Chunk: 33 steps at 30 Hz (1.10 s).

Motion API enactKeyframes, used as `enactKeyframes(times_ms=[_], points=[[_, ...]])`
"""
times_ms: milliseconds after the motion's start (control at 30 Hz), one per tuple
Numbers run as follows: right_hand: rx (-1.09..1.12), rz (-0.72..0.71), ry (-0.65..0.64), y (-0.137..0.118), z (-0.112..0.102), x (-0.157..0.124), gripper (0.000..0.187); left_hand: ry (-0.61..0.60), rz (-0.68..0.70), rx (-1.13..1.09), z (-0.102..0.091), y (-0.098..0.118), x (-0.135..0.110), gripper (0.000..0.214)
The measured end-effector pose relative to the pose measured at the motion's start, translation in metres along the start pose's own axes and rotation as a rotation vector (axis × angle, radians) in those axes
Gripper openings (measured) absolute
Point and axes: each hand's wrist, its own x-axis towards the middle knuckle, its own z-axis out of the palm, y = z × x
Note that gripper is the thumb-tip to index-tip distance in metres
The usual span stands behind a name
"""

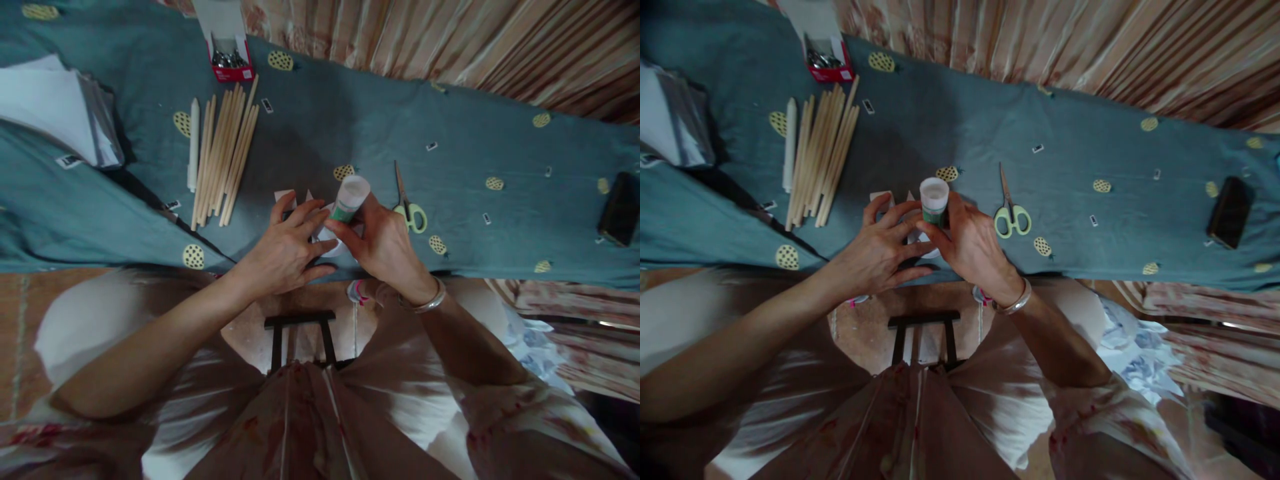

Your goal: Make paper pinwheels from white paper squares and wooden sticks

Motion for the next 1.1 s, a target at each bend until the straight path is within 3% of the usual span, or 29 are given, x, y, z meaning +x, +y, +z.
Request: enactKeyframes(times_ms=[333, 667, 833, 1100], points=[[0.051, 0.043, 0.0, 0.003, -0.003, -0.003, 0.037, -0.04, 0.069, 0.19, 0.0, -0.002, -0.001, 0.036], [-0.173, -0.033, 0.097, 0.008, -0.005, -0.004, 0.043, 0.015, 0.116, 0.299, 0.005, -0.005, -0.004, 0.034], [-0.082, -0.034, 0.135, 0.002, -0.006, -0.003, 0.037, 0.04, 0.103, 0.205, 0.003, -0.003, -0.002, 0.034], [0.11, 0.048, 0.029, 0.002, 0.003, 0.001, 0.041, -0.003, 0.034, 0.198, 0.0, 0.001, 0.0, 0.033]])
